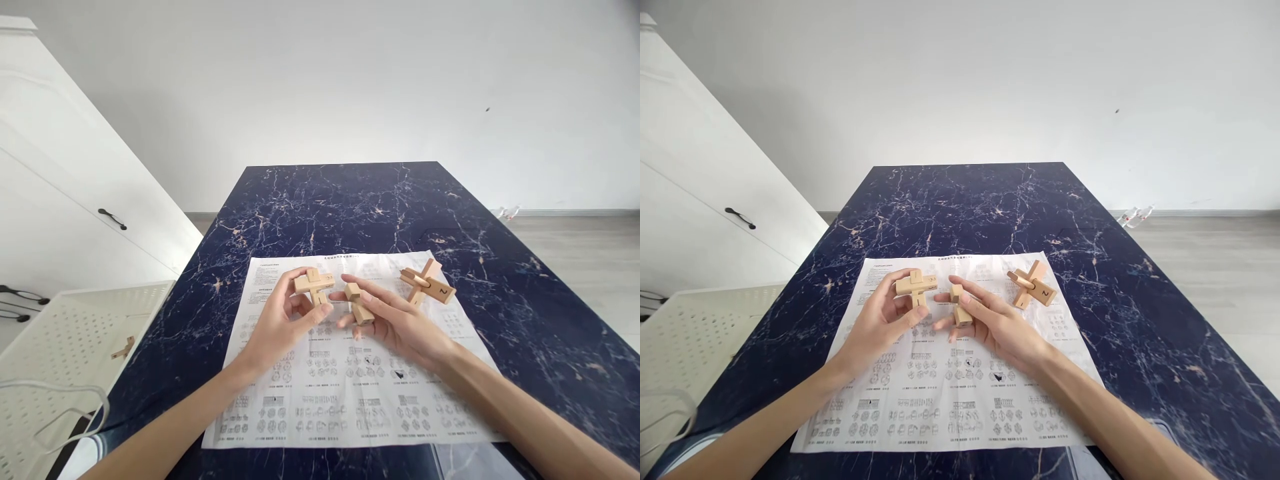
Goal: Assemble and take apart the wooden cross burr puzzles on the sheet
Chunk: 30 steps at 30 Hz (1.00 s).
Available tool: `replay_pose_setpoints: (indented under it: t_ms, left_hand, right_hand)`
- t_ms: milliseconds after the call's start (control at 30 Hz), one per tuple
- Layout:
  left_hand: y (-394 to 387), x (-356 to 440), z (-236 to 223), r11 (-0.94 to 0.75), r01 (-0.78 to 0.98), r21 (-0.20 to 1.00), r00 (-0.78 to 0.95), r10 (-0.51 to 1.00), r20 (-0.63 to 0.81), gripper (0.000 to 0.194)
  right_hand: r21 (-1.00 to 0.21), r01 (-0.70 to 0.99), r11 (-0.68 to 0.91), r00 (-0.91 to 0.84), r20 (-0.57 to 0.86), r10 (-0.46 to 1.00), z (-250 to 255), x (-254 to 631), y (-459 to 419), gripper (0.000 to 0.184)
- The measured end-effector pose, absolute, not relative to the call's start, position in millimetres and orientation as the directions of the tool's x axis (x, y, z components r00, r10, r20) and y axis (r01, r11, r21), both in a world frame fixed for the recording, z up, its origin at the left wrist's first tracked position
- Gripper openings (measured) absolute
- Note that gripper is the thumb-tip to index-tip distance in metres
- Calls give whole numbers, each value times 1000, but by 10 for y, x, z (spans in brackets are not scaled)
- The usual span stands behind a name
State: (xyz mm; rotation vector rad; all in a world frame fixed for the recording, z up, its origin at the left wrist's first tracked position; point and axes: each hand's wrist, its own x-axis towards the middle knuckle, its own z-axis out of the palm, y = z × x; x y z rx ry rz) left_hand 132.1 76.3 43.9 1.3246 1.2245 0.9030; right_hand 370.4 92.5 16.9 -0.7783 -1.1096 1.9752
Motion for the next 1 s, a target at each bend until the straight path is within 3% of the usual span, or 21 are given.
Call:
replay_pose_setpoints:
  t_ms: [267, 467, 667, 1000]
  left_hand:
    - [771, 1324, 446, 58, 150, 987, 132, 988, -78, 61]
    - [772, 1309, 431, 31, 133, 991, 117, 992, -47, 62]
    - [712, 1332, 423, -77, 228, 971, 147, 988, 44, 65]
    - [724, 1332, 322, -381, 381, 842, 275, 916, 291, 64]
  right_hand:
    - [-901, -294, -320, -604, -84, 793, 215, 3734, 927, 71]
    - [-866, -348, -360, -590, -97, 801, 191, 3718, 912, 50]
    - [-934, -176, -311, -534, -175, 827, 143, 3675, 893, 55]
    - [-994, 59, -89, -485, -107, 868, 282, 3620, 783, 48]
